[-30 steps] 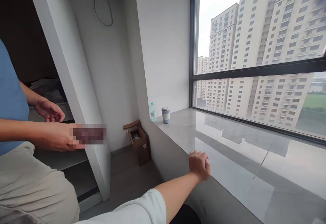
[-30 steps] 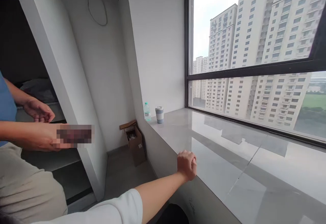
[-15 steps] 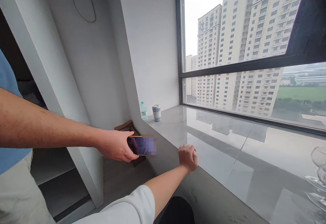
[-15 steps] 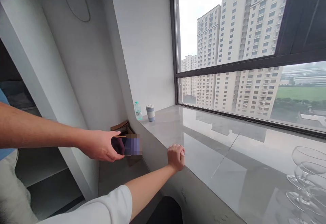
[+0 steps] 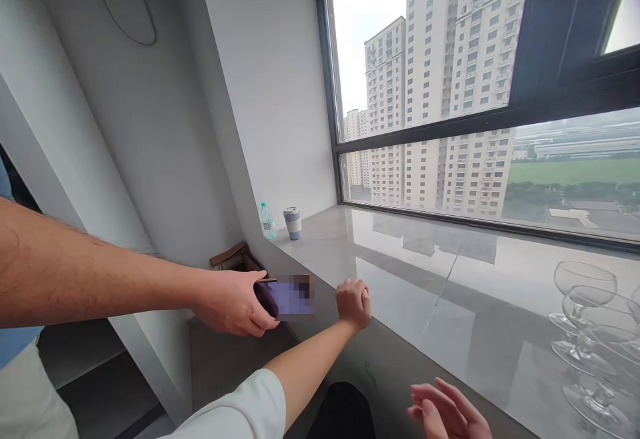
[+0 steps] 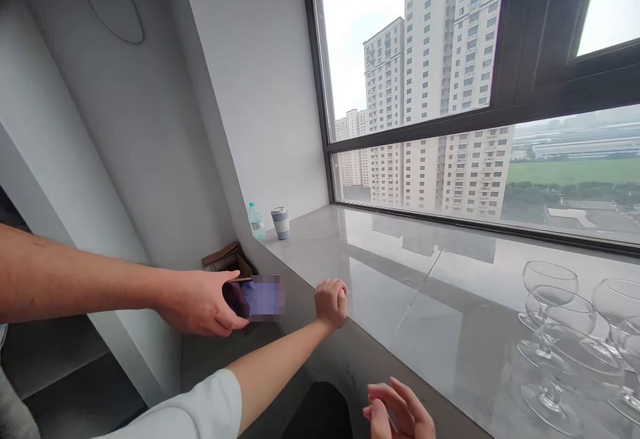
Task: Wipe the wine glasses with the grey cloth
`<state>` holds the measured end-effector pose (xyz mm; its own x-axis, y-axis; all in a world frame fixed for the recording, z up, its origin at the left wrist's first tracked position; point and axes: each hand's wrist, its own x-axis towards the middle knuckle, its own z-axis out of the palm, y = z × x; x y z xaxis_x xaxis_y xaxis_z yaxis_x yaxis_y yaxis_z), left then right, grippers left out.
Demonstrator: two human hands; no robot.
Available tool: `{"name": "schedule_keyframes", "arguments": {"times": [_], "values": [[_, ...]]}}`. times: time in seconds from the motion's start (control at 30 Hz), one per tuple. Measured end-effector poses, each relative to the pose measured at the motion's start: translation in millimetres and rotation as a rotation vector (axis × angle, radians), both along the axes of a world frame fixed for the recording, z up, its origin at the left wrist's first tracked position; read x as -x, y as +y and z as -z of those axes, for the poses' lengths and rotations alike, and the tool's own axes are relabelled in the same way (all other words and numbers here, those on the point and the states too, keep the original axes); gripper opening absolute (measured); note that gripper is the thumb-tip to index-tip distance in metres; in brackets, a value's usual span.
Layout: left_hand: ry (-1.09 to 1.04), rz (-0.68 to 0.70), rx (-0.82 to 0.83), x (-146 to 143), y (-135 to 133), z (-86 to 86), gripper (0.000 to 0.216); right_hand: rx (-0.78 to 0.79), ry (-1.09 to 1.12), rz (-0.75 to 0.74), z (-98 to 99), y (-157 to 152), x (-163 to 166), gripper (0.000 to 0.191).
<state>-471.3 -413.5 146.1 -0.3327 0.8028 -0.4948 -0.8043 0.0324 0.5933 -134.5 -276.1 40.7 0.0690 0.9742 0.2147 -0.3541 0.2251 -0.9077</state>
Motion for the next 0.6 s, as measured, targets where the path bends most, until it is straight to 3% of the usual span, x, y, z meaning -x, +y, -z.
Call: {"name": "schedule_keyframes", "arguments": {"times": [0.03,0.1,0.17,0.27,0.33,0.5,0.6], "values": [[-0.01,0.004,0.013,0,1,-0.4,0.039,-0.01,0.03,-0.036,-0.2,-2,1,0.043],[-0.046,0.028,0.037,-1,6,-7.3,0.039,-0.139,0.134,-0.342,-11.1,1,19,0.054],[-0.132,0.018,0.139,-3,14,-19.4,0.038,-0.24,0.196,-0.521,-30.1,11,50,0.061],[-0.276,-0.042,0.344,-9,25,-38.2,0.039,-0.232,0.414,-0.737,-52.5,20,94,0.057],[-0.293,-0.009,0.385,-12,29,-47.8,0.042,-0.181,0.533,-0.758,-55.8,19,109,0.049],[-0.362,0.265,0.425,-26,33,-62.3,0.055,-0.036,0.722,-0.724,-47.9,1,117,0.043],[-0.429,0.288,0.485,-34,36,-66.2,0.061,0.019,0.748,-0.768,-51.2,-5,126,0.046]]}}
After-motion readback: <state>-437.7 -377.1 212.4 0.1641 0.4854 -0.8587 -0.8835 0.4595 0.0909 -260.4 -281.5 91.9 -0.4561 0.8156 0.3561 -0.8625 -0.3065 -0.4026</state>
